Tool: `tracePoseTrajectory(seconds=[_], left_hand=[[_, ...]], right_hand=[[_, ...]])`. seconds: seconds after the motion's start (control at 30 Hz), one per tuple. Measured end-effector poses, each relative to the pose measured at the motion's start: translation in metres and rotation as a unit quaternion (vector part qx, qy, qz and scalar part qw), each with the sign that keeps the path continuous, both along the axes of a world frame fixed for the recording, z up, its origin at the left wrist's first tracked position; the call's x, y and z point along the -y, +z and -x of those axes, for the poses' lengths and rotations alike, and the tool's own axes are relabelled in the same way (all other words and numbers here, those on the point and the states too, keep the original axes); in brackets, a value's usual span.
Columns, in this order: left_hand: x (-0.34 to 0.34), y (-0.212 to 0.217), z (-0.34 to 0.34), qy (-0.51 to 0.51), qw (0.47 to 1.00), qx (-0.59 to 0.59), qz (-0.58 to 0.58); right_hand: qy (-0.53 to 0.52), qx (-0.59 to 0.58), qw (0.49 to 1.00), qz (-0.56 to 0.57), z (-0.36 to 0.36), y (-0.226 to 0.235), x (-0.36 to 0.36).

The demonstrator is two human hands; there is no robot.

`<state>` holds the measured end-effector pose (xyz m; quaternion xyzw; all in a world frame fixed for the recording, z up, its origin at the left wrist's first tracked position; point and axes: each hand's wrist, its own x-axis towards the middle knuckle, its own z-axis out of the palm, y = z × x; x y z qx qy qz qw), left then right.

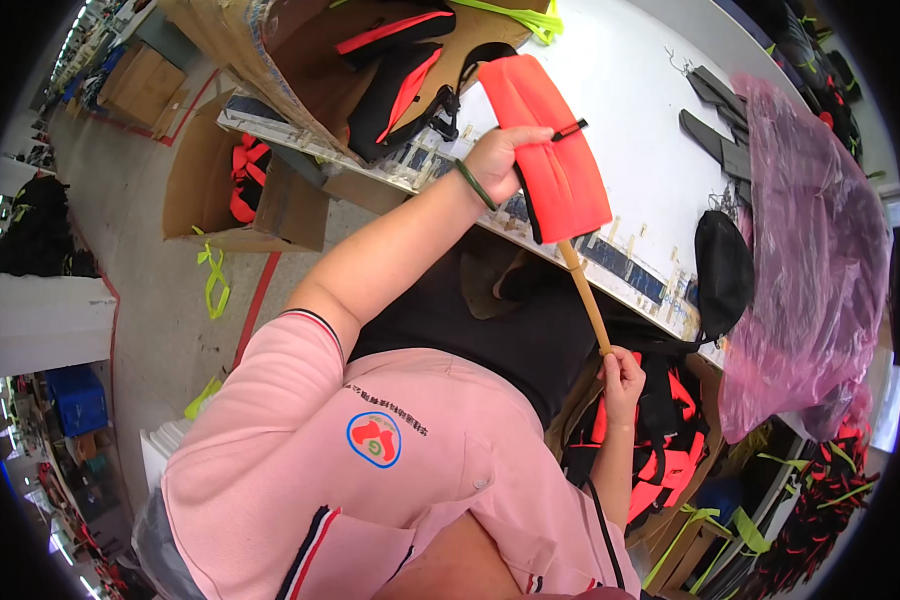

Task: Assembling life vests by inserting foam pieces into fabric sleeves using a wooden tool.

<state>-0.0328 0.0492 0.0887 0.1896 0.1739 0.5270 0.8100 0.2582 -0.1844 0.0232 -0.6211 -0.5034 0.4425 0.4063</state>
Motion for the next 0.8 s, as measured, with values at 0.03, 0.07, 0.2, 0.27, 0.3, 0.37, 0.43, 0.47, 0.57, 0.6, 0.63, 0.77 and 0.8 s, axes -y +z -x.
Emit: tracePoseTrajectory(seconds=[0.03,0.07,0.2,0.27,0.3,0.37,0.43,0.47,0.57,0.6,0.63,0.77,0.8], left_hand=[[0.005,-0.001,-0.004,-0.004,1.0,-0.009,0.013],[0.01,-0.003,-0.01,-0.001,1.0,-0.01,0.012],[0.03,-0.004,-0.023,-0.033,0.999,-0.043,0.0],[0.039,-0.003,-0.027,-0.049,0.995,-0.084,-0.009],[0.044,-0.003,-0.03,-0.059,0.994,-0.086,-0.024],[0.056,-0.012,-0.044,-0.048,0.996,-0.068,-0.034],[0.063,-0.01,-0.047,-0.047,0.997,-0.053,-0.039],[0.063,-0.009,-0.046,-0.046,0.997,-0.054,-0.039],[0.064,-0.008,-0.045,-0.038,0.996,-0.063,-0.045],[0.064,-0.008,-0.044,-0.038,0.996,-0.067,-0.053],[0.064,-0.007,-0.043,-0.037,0.995,-0.071,-0.062],[0.065,0.001,-0.041,-0.047,0.995,-0.069,-0.05],[0.066,0.002,-0.041,-0.042,0.996,-0.059,-0.046]], right_hand=[[-0.002,0.015,1.0,-0.02,0.006,0.0,-0.003],[-0.004,0.03,0.999,-0.04,0.012,0.001,-0.007],[-0.006,0.067,0.996,-0.059,0.028,0.001,-0.021],[-0.011,0.082,0.992,-0.1,0.037,0.002,-0.026],[-0.009,0.08,0.992,-0.1,0.043,0.003,-0.029],[-0.001,0.078,0.989,-0.125,0.055,0.003,-0.038],[-0.006,0.068,0.99,-0.126,0.063,0.003,-0.044],[-0.011,0.058,0.99,-0.128,0.067,0.004,-0.045],[-0.009,-0.015,0.995,-0.096,0.079,0.008,-0.044],[-0.008,-0.016,0.995,-0.098,0.081,0.01,-0.044],[-0.008,-0.025,0.995,-0.093,0.083,0.011,-0.044],[0.002,-0.03,0.996,-0.086,0.078,0.014,-0.047],[-0.002,-0.029,0.996,-0.088,0.075,0.015,-0.048]])
